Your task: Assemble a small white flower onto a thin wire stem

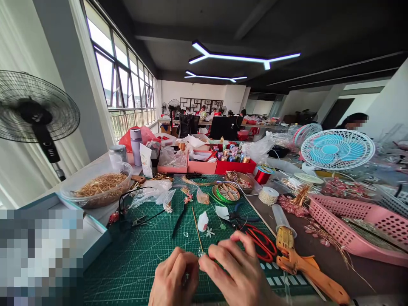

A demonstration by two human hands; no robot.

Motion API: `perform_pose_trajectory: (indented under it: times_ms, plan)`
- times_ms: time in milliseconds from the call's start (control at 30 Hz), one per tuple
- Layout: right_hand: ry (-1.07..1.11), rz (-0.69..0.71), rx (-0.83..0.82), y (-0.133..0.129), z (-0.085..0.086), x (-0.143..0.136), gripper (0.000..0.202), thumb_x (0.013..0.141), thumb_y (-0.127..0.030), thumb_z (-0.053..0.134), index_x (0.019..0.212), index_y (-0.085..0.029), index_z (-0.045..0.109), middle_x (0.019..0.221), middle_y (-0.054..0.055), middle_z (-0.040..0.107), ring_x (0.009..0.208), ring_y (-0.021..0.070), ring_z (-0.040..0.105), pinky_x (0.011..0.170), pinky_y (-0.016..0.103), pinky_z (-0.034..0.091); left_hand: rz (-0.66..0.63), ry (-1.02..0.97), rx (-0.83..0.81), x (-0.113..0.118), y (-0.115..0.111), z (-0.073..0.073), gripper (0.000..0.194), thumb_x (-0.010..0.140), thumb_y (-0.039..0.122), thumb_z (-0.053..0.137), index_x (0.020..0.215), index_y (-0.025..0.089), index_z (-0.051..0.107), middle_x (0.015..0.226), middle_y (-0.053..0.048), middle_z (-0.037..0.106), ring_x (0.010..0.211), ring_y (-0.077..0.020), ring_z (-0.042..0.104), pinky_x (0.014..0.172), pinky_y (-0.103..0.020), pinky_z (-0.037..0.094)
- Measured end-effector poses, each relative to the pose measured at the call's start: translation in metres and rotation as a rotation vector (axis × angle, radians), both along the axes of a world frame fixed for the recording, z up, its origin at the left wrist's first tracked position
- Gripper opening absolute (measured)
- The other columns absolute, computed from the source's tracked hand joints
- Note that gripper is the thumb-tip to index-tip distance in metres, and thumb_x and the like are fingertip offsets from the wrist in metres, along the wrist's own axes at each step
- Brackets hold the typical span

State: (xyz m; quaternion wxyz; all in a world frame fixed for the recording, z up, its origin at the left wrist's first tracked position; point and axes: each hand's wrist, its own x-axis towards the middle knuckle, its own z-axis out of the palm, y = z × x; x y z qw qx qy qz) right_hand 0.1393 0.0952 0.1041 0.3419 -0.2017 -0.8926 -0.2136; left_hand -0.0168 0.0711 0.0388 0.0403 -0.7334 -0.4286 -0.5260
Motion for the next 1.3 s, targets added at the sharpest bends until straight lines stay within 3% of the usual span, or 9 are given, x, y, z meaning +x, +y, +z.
perform_pose_trajectory:
  times_ms: [133,233,300,367,433,533,867,1133,1300]
  plan:
    - [-0.043,0.132,-0.448,0.022,0.021,0.0,0.025,0.092,-0.014,0.041,0.073,-0.019,0.056,0.076,-0.001,0.06,0.073,0.0125,0.053,0.073,0.03,0.037,-0.11,0.059,-0.038,-0.004,-0.002,0.011,0.02,0.077,0.001,0.045,0.07,0.019,0.051,0.055,0.002,0.054,0.045,-0.0086,0.048,0.044,-0.016,0.038]
    - [0.038,0.132,-0.883,0.031,0.016,-0.001,0.017,0.09,-0.017,0.049,0.074,-0.021,0.052,0.072,-0.004,0.056,0.068,0.0099,0.053,0.063,0.021,0.04,-0.185,-0.267,-0.185,-0.003,-0.003,0.009,0.015,0.078,0.012,0.052,0.066,0.019,0.053,0.055,0.003,0.053,0.047,-0.0088,0.046,0.047,-0.017,0.037]
    - [0.125,0.1,-1.004,0.027,0.002,-0.003,0.015,0.09,-0.021,0.047,0.076,-0.021,0.049,0.071,-0.005,0.055,0.065,0.0097,0.052,0.058,0.019,0.04,-0.182,-0.599,-0.286,-0.003,-0.002,0.003,0.015,0.078,0.025,0.059,0.064,0.019,0.055,0.055,0.003,0.05,0.047,-0.0088,0.043,0.046,-0.018,0.036]
    - [0.223,0.107,-0.972,0.016,-0.015,-0.006,0.016,0.092,-0.026,0.043,0.076,-0.022,0.046,0.07,-0.004,0.054,0.063,0.0098,0.051,0.058,0.018,0.041,-0.157,-0.839,-0.361,-0.003,0.001,-0.003,0.022,0.076,0.035,0.062,0.063,0.018,0.056,0.056,0.003,0.048,0.046,-0.0087,0.041,0.044,-0.019,0.034]
    - [0.318,0.121,-0.841,0.006,-0.03,-0.01,0.016,0.092,-0.025,0.041,0.077,-0.022,0.046,0.07,-0.004,0.053,0.063,0.0101,0.052,0.06,0.019,0.041,-0.101,-0.892,-0.364,-0.003,0.003,-0.006,0.023,0.075,0.037,0.063,0.062,0.018,0.056,0.056,0.003,0.048,0.047,-0.0095,0.042,0.045,-0.019,0.035]
    - [0.42,0.097,-0.677,-0.004,-0.04,-0.016,0.014,0.092,-0.022,0.039,0.08,-0.023,0.046,0.072,-0.002,0.054,0.065,0.0116,0.051,0.062,0.021,0.04,0.034,-0.727,-0.262,-0.003,0.003,-0.006,0.015,0.076,0.029,0.06,0.064,0.021,0.057,0.055,0.004,0.05,0.047,-0.0104,0.043,0.047,-0.021,0.036]
    - [0.451,0.073,-0.631,-0.007,-0.045,-0.027,0.022,0.094,-0.025,0.031,0.075,-0.022,0.041,0.065,-0.003,0.053,0.059,0.0118,0.049,0.06,0.023,0.037,0.29,-0.202,0.028,-0.001,0.002,-0.001,0.015,0.077,0.011,0.054,0.074,0.025,0.05,0.056,0.007,0.048,0.038,-0.0081,0.042,0.043,-0.017,0.036]
    - [0.476,0.098,-0.575,-0.008,-0.054,-0.026,0.033,0.097,-0.037,0.025,0.073,-0.022,0.041,0.064,-0.003,0.051,0.059,0.0118,0.049,0.062,0.024,0.035,0.321,0.032,0.03,-0.006,0.004,-0.004,0.014,0.081,0.01,0.049,0.08,0.023,0.047,0.055,0.007,0.045,0.039,-0.0091,0.044,0.043,-0.017,0.038]
    - [0.288,0.081,-0.397,-0.002,-0.03,-0.016,0.03,0.097,-0.022,0.021,0.075,-0.02,0.041,0.069,-0.001,0.052,0.065,0.0136,0.047,0.068,0.028,0.034,0.171,0.214,0.075,-0.015,0.005,-0.001,0.018,0.08,0.003,0.05,0.083,0.02,0.046,0.058,0.004,0.053,0.044,-0.0088,0.051,0.046,-0.016,0.041]
